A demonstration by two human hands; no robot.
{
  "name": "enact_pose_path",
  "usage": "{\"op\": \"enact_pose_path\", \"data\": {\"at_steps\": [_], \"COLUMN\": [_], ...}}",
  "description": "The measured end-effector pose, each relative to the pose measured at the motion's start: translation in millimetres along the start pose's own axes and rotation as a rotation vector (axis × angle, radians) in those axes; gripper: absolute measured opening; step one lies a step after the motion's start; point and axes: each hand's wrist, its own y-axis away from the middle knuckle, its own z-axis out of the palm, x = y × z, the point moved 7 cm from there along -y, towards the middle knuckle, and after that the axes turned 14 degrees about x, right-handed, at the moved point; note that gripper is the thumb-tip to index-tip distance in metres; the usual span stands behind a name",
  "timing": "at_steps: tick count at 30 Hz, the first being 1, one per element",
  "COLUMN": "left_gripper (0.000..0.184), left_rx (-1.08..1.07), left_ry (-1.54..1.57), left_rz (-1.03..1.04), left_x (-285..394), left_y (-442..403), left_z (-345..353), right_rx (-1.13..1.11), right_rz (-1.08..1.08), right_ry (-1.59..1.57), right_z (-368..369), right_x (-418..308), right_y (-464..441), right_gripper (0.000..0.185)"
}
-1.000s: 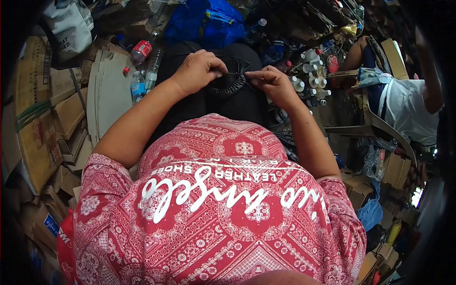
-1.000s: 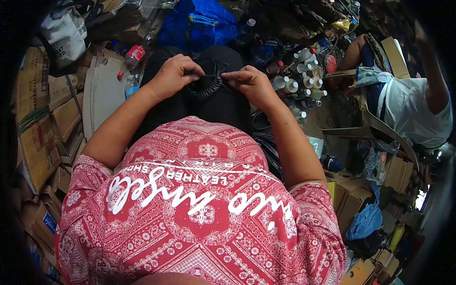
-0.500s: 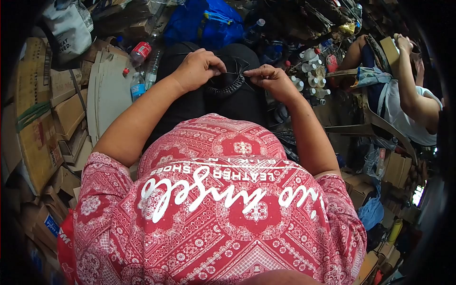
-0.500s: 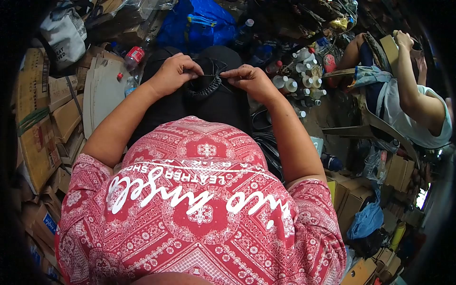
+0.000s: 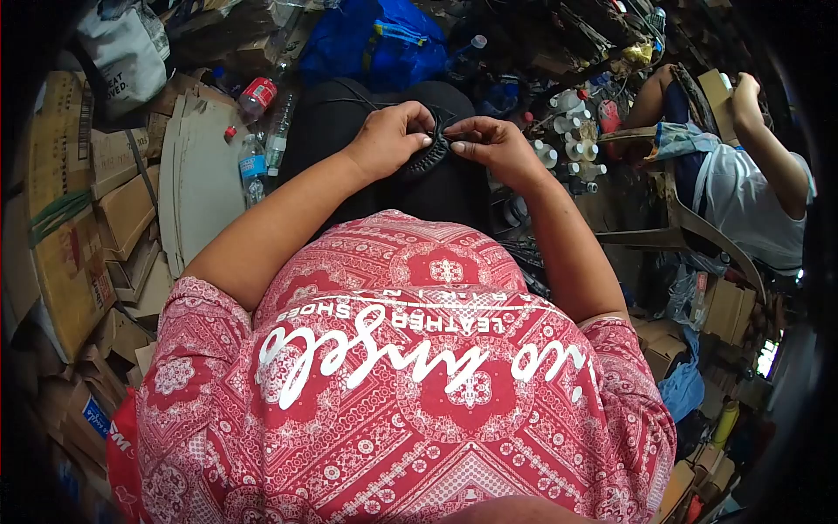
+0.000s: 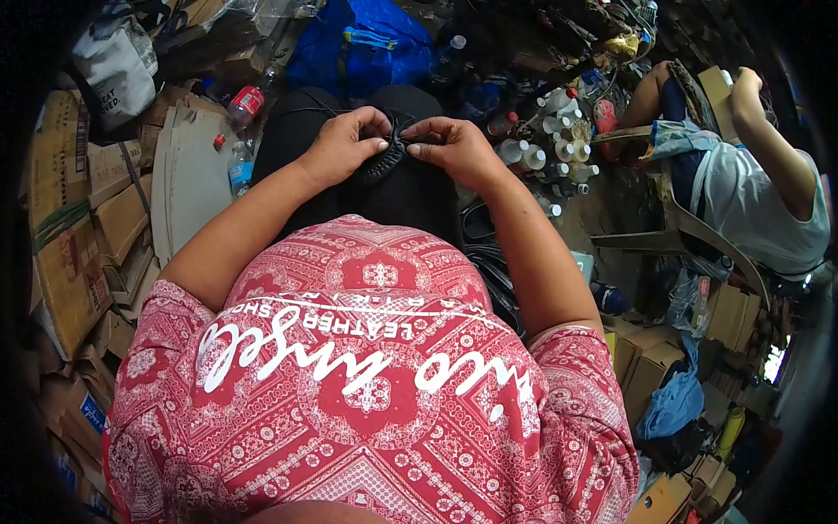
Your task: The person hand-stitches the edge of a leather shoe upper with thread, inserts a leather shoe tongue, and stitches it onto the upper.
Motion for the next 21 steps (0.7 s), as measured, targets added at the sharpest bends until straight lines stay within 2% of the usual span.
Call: {"op": "enact_pose_path", "data": {"at_steps": [3,5,6,8,12,14,16,19,21], "left_gripper": [0.014,0.014,0.014,0.009,0.009,0.005,0.004,0.005,0.005], "left_rx": [-0.001,0.065,0.064,-0.02,-0.101,-0.052,-0.043,-0.057,-0.036], "left_ry": [0.046,-0.215,-0.215,-0.431,-0.607,-0.588,-0.627,-0.666,-0.554], "left_rz": [-0.01,0.283,0.287,0.389,0.404,0.581,0.55,0.47,0.426], "left_x": [0,13,19,33,40,46,38,30,30], "left_y": [1,0,-1,-1,-7,-1,1,5,5], "left_z": [1,-4,-8,-9,-11,-14,-30,-35,-33], "right_rx": [0.035,0.015,-0.006,-0.027,-0.009,-0.001,0.047,-0.005,0.011], "right_rz": [-0.066,-0.059,-0.052,-0.077,-0.144,-0.092,0.055,0.038,-0.044], "right_ry": [0.107,0.182,0.259,0.258,0.255,0.146,-0.068,-0.081,-0.075], "right_z": [1,3,4,5,2,-5,-23,-22,-20], "right_x": [-7,-14,-16,-15,-16,-7,2,11,11], "right_y": [-3,-5,-7,-10,-12,-15,-12,-5,-2], "right_gripper": [0.02,0.017,0.015,0.014,0.011,0.011,0.013,0.014,0.016]}}
